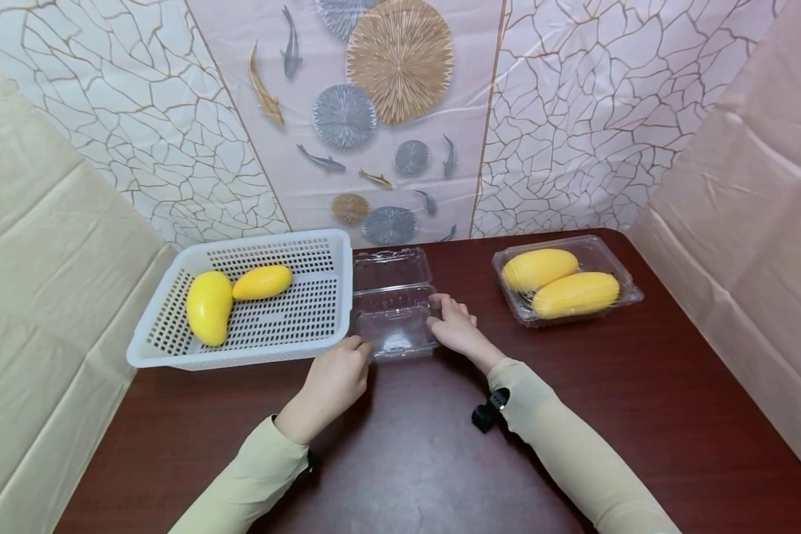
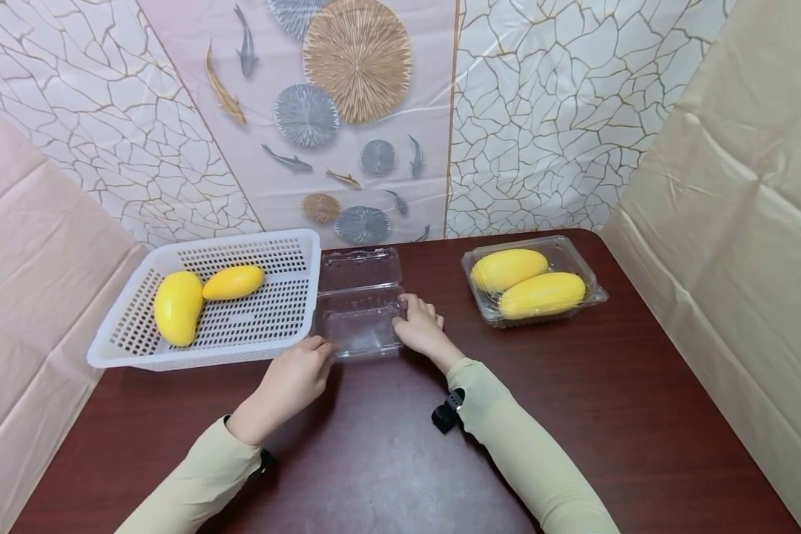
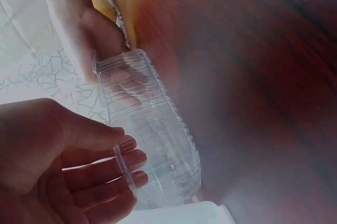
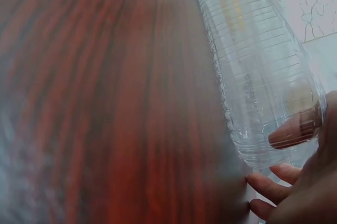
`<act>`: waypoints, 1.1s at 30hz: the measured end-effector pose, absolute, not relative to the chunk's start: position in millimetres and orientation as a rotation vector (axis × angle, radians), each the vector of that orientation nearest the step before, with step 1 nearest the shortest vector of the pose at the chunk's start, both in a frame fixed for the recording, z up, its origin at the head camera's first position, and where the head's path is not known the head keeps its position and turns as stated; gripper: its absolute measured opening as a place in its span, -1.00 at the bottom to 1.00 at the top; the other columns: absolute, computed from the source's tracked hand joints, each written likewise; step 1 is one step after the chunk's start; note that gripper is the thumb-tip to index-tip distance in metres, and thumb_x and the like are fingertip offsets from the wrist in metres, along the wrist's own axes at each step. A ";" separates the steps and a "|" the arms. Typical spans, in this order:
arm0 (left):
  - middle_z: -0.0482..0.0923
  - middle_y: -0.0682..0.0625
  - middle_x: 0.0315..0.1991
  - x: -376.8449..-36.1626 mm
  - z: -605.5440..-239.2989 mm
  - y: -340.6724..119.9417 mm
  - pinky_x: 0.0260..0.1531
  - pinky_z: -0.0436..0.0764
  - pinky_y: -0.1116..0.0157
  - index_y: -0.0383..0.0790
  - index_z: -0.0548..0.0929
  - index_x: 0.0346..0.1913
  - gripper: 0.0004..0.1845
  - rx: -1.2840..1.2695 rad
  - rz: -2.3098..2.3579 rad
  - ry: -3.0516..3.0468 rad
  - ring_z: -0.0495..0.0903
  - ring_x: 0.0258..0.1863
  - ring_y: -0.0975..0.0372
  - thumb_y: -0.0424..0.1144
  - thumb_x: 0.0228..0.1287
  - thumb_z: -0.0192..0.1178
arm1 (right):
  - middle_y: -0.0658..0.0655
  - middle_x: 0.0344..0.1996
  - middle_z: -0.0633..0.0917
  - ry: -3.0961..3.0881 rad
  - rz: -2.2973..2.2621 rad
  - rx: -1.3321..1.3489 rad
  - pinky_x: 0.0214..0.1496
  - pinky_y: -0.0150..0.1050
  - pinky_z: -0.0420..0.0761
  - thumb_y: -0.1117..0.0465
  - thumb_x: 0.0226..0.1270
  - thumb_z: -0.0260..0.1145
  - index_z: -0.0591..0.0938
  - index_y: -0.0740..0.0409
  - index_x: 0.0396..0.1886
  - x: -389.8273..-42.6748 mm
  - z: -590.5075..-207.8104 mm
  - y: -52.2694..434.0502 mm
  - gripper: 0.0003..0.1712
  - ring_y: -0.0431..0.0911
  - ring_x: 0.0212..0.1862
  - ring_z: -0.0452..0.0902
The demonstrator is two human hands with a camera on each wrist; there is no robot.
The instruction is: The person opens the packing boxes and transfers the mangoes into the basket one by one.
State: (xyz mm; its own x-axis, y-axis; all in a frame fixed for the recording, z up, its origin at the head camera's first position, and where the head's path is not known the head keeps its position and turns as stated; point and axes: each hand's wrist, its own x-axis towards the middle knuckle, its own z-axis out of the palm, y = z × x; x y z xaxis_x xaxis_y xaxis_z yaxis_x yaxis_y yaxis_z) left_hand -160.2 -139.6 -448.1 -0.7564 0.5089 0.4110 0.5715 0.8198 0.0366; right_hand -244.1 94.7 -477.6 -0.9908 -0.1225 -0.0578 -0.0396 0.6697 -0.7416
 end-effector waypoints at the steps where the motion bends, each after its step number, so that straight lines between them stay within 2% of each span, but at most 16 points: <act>1: 0.52 -0.01 -0.43 -160.3 -448.5 -139.9 -0.57 0.62 0.15 -0.28 0.72 -0.30 -0.93 -0.806 -0.222 -2.619 0.61 -0.43 0.08 -0.46 0.21 0.26 | 0.29 0.29 0.48 2.774 -1.231 -0.135 0.30 0.24 0.10 0.17 0.34 0.10 0.36 0.23 0.40 -243.9 -477.9 94.3 -0.37 0.25 0.35 0.21; 12: 0.48 -0.01 -0.48 -155.6 -447.2 -143.5 -0.59 0.59 0.17 -0.28 0.64 -0.44 -0.92 -0.784 -0.210 -2.638 0.58 -0.46 0.07 -0.46 0.18 0.27 | 0.28 0.31 0.48 2.755 -1.250 -0.149 0.34 0.24 0.09 0.14 0.30 0.12 0.35 0.27 0.40 -237.0 -475.7 88.9 -0.33 0.26 0.38 0.19; 18: 0.46 -0.01 -0.51 -154.0 -446.2 -145.7 -0.60 0.58 0.16 -0.28 0.64 -0.46 -0.90 -0.763 -0.183 -2.668 0.57 -0.48 0.06 -0.42 0.19 0.31 | 0.31 0.32 0.48 2.728 -1.272 -0.160 0.36 0.23 0.09 0.01 0.48 0.14 0.35 0.28 0.43 -233.1 -473.9 87.9 -0.34 0.24 0.38 0.22; 21: 0.48 -0.02 -0.50 -153.9 -446.2 -145.9 -0.58 0.60 0.15 -0.29 0.65 -0.44 -0.88 -0.760 -0.169 -2.672 0.57 -0.47 0.06 -0.35 0.19 0.37 | 0.31 0.32 0.49 2.715 -1.278 -0.163 0.37 0.24 0.09 -0.06 0.56 0.08 0.34 0.29 0.44 -231.2 -472.4 89.2 -0.33 0.24 0.38 0.23; 26: 0.59 -0.08 -0.38 -154.1 -445.0 -144.5 -0.45 0.65 0.11 -0.33 0.68 -0.27 -0.79 -0.759 -0.187 -2.684 0.62 -0.36 0.03 -0.25 0.18 0.44 | 0.30 0.36 0.46 2.645 -1.295 -0.167 0.47 0.26 0.01 -0.12 0.62 -0.05 0.28 0.27 0.51 -230.6 -472.5 92.9 -0.30 0.22 0.45 0.17; 30: 0.65 -0.13 -0.22 -153.4 -441.6 -142.3 -0.34 0.68 0.10 -0.34 0.69 -0.03 -0.65 -0.761 -0.223 -2.701 0.65 -0.23 0.02 -0.21 0.20 0.45 | 0.31 0.42 0.41 2.602 -1.315 -0.156 0.51 0.20 0.07 -0.12 0.64 -0.10 0.23 0.28 0.54 -230.7 -471.4 96.3 -0.28 0.22 0.51 0.10; 33: 0.66 -0.13 -0.15 -153.2 -440.3 -140.3 -0.32 0.69 0.11 -0.32 0.69 0.04 -0.61 -0.766 -0.237 -2.688 0.65 -0.18 0.02 -0.18 0.22 0.44 | 0.31 0.44 0.37 2.588 -1.339 -0.139 0.50 0.13 0.15 -0.11 0.65 -0.12 0.24 0.28 0.54 -231.7 -469.8 99.1 -0.29 0.20 0.52 0.11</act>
State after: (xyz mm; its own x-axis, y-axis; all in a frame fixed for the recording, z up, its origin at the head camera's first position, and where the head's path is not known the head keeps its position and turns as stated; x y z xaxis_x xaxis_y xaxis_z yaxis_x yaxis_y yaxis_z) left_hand -153.2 -140.3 -440.3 -0.7990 0.4809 0.3609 0.5366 0.8412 0.0672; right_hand -231.7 99.1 -469.8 -0.9705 -0.1856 -0.1541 0.0185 0.5796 -0.8147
